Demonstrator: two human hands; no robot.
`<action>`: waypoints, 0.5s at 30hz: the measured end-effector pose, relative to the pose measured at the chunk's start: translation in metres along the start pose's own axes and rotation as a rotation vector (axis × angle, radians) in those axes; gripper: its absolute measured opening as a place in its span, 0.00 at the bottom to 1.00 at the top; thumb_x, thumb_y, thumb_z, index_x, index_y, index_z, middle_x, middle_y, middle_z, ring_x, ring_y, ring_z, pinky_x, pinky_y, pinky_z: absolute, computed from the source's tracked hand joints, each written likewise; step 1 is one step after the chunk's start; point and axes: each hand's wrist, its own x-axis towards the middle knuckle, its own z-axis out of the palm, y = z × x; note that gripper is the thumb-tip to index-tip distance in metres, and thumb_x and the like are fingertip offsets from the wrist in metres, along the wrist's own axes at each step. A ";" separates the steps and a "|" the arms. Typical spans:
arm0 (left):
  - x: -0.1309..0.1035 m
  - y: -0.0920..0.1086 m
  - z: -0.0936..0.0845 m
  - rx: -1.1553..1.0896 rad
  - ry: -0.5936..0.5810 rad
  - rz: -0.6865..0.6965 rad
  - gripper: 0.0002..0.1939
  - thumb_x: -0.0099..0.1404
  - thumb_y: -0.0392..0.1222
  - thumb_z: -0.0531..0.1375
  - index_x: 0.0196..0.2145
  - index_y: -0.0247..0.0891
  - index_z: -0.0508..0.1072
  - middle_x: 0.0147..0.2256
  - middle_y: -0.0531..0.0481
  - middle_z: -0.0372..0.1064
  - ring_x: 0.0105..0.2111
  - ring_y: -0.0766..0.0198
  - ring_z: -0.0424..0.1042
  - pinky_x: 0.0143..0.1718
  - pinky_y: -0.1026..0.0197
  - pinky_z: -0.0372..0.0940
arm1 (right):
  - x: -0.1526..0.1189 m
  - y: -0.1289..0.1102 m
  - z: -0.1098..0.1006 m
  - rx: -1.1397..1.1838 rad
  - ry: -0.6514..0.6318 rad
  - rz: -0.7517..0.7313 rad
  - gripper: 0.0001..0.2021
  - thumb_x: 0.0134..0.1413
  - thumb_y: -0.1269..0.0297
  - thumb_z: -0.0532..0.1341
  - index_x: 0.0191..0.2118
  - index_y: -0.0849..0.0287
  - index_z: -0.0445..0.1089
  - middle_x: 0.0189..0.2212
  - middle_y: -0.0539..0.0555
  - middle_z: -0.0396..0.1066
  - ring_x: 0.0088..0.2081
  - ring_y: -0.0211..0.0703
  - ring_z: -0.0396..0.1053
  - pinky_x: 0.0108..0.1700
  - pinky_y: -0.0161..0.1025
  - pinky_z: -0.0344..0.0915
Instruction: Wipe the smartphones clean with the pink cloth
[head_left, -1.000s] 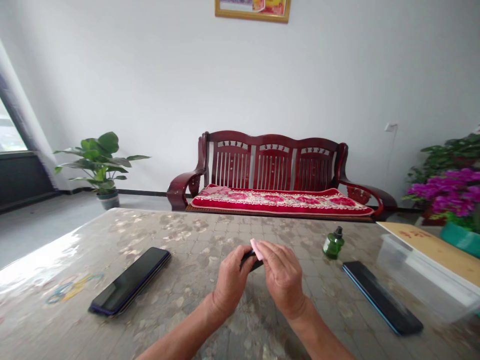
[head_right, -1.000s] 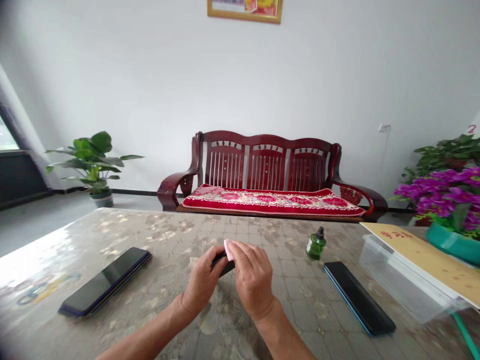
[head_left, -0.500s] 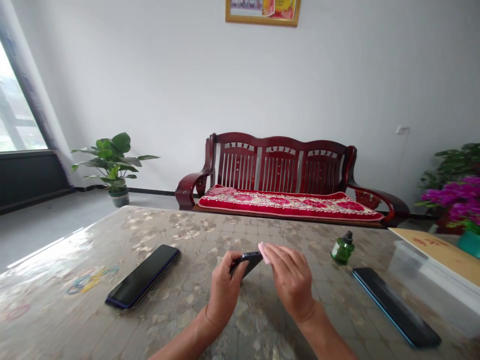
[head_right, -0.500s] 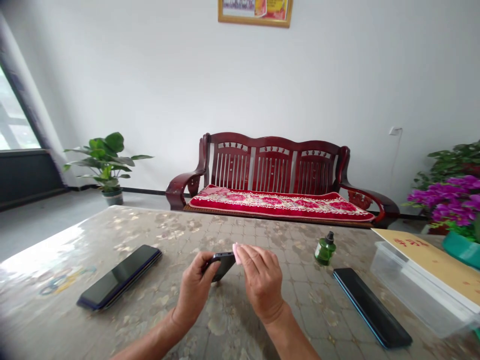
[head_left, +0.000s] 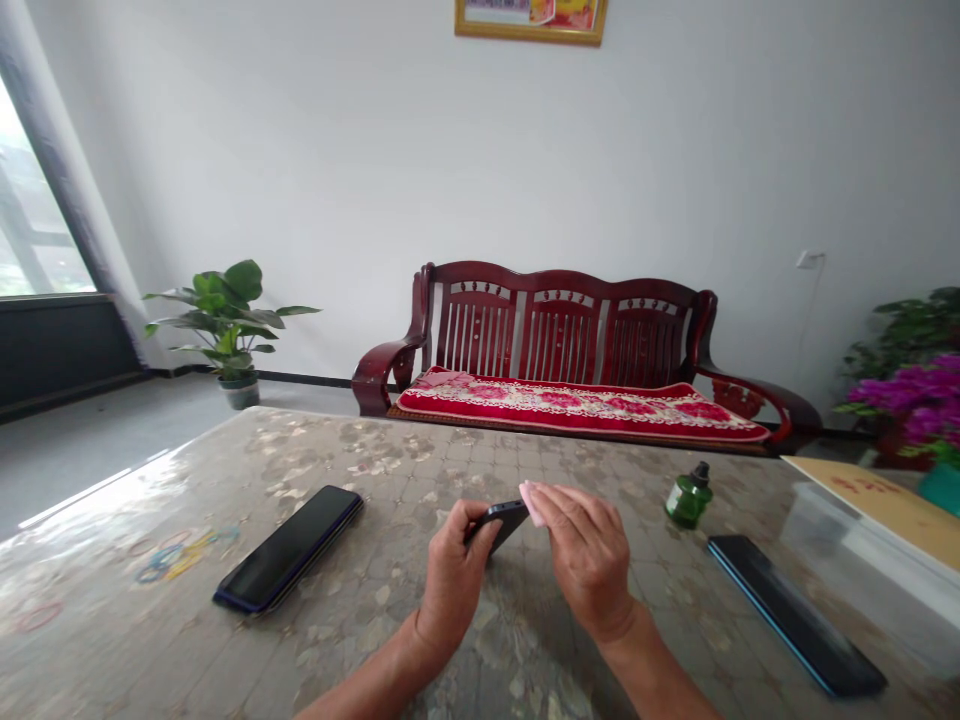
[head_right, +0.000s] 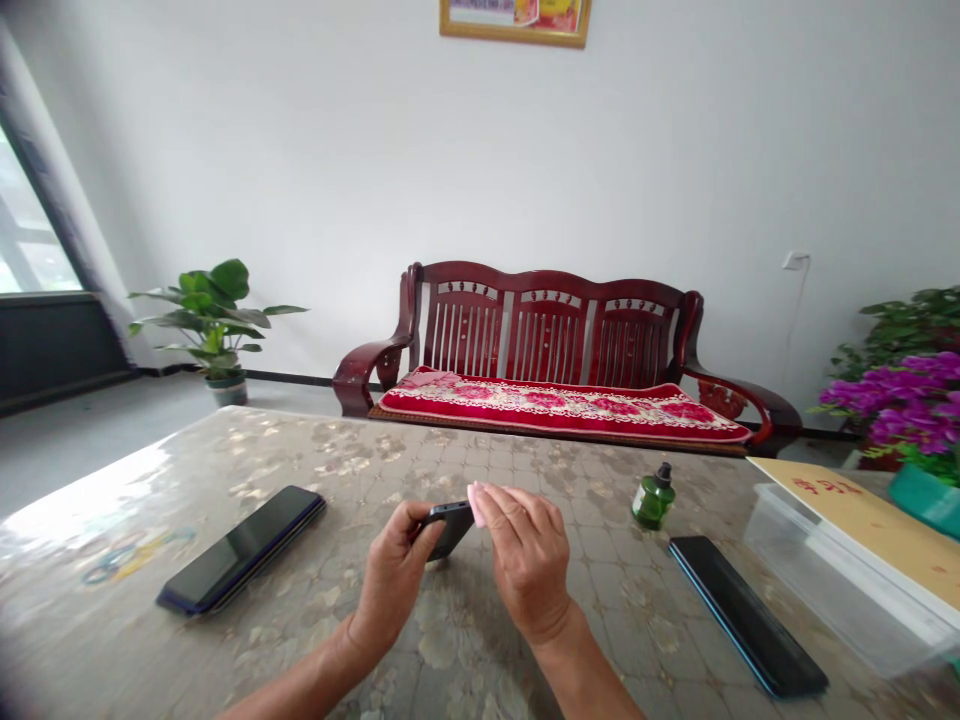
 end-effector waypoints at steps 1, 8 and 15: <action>-0.001 0.000 0.001 -0.012 -0.013 0.006 0.06 0.62 0.43 0.59 0.32 0.39 0.72 0.26 0.55 0.71 0.27 0.64 0.70 0.30 0.65 0.66 | 0.001 -0.004 -0.001 0.006 0.003 -0.015 0.20 0.65 0.73 0.57 0.59 0.50 0.67 0.48 0.50 0.76 0.48 0.41 0.72 0.51 0.40 0.62; -0.002 -0.003 0.001 -0.067 -0.022 -0.028 0.06 0.62 0.43 0.60 0.32 0.38 0.72 0.27 0.54 0.71 0.28 0.63 0.70 0.32 0.64 0.66 | 0.001 -0.006 -0.002 0.045 -0.042 -0.027 0.20 0.64 0.73 0.57 0.59 0.49 0.67 0.49 0.50 0.76 0.49 0.42 0.72 0.51 0.42 0.63; 0.003 -0.002 0.002 -0.089 0.071 -0.074 0.09 0.62 0.46 0.59 0.31 0.39 0.68 0.26 0.54 0.68 0.27 0.63 0.68 0.28 0.64 0.65 | -0.021 0.002 0.022 0.301 -0.027 0.368 0.13 0.65 0.65 0.57 0.52 0.51 0.73 0.43 0.54 0.78 0.42 0.42 0.75 0.45 0.39 0.71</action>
